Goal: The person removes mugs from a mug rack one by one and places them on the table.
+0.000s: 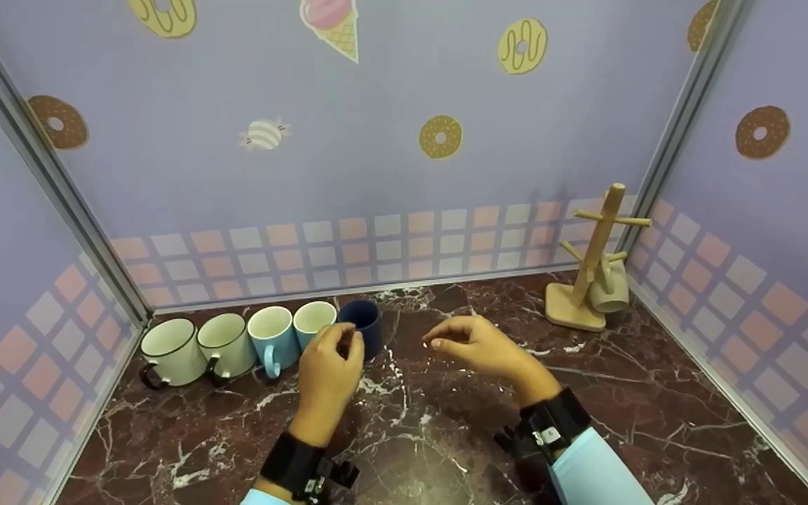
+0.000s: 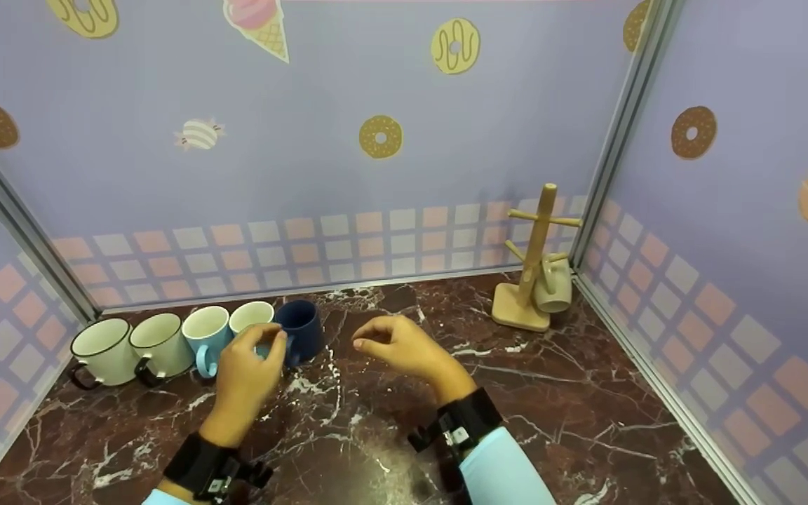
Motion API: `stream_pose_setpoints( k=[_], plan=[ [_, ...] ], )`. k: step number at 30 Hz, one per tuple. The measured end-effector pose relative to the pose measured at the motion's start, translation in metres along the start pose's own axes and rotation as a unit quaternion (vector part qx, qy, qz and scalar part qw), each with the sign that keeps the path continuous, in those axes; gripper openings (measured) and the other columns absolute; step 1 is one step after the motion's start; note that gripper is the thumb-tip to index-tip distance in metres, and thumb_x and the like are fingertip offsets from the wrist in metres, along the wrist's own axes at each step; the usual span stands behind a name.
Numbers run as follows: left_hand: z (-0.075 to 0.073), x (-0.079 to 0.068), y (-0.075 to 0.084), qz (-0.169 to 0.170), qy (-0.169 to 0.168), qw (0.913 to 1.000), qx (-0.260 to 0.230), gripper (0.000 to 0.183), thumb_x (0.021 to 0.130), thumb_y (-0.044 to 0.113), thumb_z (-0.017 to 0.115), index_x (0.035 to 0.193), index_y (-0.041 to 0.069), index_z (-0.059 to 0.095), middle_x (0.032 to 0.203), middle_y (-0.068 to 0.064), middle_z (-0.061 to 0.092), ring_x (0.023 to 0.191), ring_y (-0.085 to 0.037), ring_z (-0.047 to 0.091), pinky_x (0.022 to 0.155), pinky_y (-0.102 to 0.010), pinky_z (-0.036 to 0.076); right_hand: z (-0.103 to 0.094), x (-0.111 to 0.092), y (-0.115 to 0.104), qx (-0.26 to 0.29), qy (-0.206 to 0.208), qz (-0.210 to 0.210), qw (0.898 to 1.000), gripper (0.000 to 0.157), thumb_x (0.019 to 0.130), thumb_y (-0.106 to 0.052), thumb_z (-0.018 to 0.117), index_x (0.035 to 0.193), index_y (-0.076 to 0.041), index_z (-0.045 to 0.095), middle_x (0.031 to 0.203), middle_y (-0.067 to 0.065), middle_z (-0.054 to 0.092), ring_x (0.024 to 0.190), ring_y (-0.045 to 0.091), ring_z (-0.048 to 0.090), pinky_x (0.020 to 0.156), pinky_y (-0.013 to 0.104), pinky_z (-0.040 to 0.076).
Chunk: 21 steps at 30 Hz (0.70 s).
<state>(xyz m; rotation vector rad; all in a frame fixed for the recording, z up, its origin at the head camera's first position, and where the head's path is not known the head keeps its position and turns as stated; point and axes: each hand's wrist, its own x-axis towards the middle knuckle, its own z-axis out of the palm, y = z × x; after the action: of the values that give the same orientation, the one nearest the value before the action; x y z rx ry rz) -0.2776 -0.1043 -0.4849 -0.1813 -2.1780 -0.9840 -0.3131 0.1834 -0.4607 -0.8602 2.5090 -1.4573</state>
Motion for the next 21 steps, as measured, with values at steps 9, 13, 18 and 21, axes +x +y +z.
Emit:
stream_pose_setpoints(
  k=[9,13,18,21],
  plan=[
    [-0.017,-0.008,0.034,0.097,-0.082,0.9896,0.067,0.028,0.105,0.018,0.076,0.126,0.002,0.084,0.134,-0.017,0.082,0.135,-0.040,0.072,0.121,-0.057,0.058,-0.002,0.001,0.005,0.011,0.036,-0.027,0.999,0.024,0.111,-0.019,0.074,0.125,-0.002,0.082,0.126,0.020,0.083,0.100,0.011,0.079,0.093,0.038,0.072],
    [-0.022,-0.012,0.040,0.127,-0.126,0.9795,0.094,0.035,0.107,0.027,0.077,0.135,0.007,0.083,0.149,-0.014,0.077,0.148,-0.039,0.067,0.123,-0.058,0.057,-0.001,0.002,0.005,0.016,0.050,-0.013,0.999,0.027,0.110,-0.021,0.075,0.127,-0.001,0.081,0.123,0.017,0.083,0.105,0.026,0.081,0.092,0.031,0.069],
    [-0.023,-0.014,0.048,0.132,-0.192,0.9660,0.112,0.051,0.111,0.041,0.072,0.152,0.011,0.073,0.164,-0.009,0.067,0.160,-0.037,0.056,0.127,-0.062,0.053,-0.009,0.000,0.005,0.010,0.069,-0.007,0.998,0.025,0.109,-0.019,0.075,0.125,-0.001,0.082,0.119,0.016,0.084,0.102,0.030,0.081,0.087,0.027,0.068],
    [-0.022,-0.016,0.053,0.132,-0.218,0.9599,0.117,0.057,0.111,0.046,0.069,0.157,0.012,0.068,0.169,-0.007,0.062,0.164,-0.037,0.051,0.129,-0.063,0.050,-0.018,-0.001,0.007,0.001,0.085,-0.002,0.996,0.025,0.109,-0.020,0.076,0.125,-0.001,0.082,0.117,0.017,0.084,0.091,0.016,0.078,0.079,0.026,0.067]
  ],
)
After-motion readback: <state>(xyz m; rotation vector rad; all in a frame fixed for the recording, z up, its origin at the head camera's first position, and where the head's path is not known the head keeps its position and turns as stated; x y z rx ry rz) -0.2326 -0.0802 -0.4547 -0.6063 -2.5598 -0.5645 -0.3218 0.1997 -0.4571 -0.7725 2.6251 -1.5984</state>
